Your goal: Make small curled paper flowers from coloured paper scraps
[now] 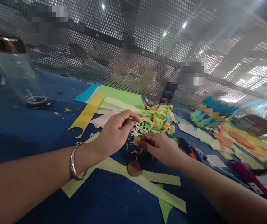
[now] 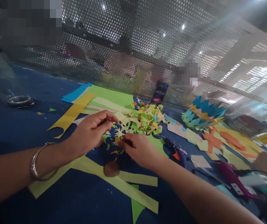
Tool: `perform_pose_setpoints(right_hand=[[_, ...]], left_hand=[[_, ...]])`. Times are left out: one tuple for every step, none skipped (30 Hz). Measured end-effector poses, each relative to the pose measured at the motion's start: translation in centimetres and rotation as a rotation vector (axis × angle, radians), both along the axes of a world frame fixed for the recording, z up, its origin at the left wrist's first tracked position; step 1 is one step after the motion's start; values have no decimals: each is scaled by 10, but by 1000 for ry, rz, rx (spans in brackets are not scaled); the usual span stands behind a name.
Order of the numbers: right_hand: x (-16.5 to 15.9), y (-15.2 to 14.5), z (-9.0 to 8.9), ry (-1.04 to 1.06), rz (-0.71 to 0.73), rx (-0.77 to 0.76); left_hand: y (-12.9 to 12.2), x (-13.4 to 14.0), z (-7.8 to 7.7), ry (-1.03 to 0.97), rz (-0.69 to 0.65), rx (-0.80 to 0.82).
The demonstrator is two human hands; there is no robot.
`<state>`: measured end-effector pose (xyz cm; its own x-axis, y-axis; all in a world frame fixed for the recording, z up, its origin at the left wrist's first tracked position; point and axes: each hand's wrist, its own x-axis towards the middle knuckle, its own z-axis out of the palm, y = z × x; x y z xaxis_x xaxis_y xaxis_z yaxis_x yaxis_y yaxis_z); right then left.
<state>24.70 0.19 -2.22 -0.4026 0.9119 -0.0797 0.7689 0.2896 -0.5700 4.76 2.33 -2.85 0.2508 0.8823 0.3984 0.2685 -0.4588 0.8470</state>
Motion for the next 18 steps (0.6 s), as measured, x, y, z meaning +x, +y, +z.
perform_pose_setpoints(right_hand=[[-1,2,0,-16,2,1],[-2,3,0,-27,4,3],[-1,5,0,-32,9,5],[0,6,0,-33,15,5],[2,8,0,-31,17,2],[5,9,-1,-26,19,-2],[8,10,-1,-18,18,-4],[11,10,-2,-11,15,-2],[14,10,-2,-8,13,4],[16,9,-2,-11,11,12],[18,8,0,-16,10,24],[20,6,2,-24,9,34],[20,3,4,-33,8,42],[21,0,8,-44,12,44],[20,-4,11,-58,19,39],[20,-7,15,-70,31,32],[19,-11,18,-76,38,32],[18,-14,21,-73,43,38]], left_hand=[[1,-1,1,-6,10,-14],[3,-2,1,-8,22,-29],[4,-3,2,-5,26,-44],[5,-4,2,0,25,-51],[5,-4,3,6,19,-49],[6,-5,2,13,14,-28],[6,-5,1,23,9,14],[7,-5,0,37,4,71],[7,-5,-1,52,-1,125],[8,-5,-2,71,-4,161],[9,-5,-3,94,-9,172],[10,-5,-4,121,-10,166],[12,-5,-4,152,-6,148],[13,-6,-3,185,2,133],[15,-7,-2,219,12,126],[16,-8,0,256,23,132],[17,-10,3,295,33,144],[18,-12,6,335,43,160]])
